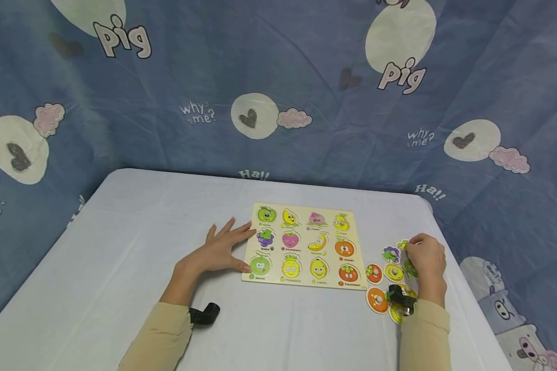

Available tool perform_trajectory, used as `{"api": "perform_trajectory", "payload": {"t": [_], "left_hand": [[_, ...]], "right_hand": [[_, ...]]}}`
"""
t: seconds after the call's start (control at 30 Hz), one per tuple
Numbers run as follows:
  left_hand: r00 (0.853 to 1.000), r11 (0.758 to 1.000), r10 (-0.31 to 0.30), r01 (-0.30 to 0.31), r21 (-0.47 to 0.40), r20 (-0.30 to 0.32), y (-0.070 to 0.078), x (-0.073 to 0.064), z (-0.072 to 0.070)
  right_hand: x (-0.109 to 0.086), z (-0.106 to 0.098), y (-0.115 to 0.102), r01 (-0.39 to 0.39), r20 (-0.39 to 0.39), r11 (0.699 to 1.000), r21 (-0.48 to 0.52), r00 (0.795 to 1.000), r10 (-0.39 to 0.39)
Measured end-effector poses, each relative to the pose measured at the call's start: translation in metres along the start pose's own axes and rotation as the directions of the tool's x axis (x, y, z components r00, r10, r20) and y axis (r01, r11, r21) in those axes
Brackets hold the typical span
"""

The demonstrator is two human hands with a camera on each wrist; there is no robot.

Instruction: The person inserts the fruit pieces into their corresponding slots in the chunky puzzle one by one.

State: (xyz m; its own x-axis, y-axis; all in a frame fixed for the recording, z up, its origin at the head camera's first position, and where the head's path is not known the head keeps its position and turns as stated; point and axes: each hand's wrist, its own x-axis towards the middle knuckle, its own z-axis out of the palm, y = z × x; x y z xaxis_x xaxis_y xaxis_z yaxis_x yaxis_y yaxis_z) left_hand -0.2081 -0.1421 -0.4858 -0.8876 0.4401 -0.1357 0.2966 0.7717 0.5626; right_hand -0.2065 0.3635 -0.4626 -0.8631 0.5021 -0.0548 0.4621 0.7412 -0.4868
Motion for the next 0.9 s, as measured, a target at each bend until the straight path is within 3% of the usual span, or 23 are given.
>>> {"api": "perform_trajectory", "payload": {"t": [0.77,0.9], "left_hand": [[1.000,1.000,0.000,0.000,0.009,-0.006,-0.001,0.000,0.001],[1.000,1.000,0.002,-0.002,0.012,-0.007,0.000,0.000,0.001]], "right_hand": [[0.000,0.002,-0.012,0.011,0.052,1.000,0.017,0.999,-0.012],[0.000,0.005,-0.014,0.050,0.034,0.999,0.011,0.998,-0.051]]}}
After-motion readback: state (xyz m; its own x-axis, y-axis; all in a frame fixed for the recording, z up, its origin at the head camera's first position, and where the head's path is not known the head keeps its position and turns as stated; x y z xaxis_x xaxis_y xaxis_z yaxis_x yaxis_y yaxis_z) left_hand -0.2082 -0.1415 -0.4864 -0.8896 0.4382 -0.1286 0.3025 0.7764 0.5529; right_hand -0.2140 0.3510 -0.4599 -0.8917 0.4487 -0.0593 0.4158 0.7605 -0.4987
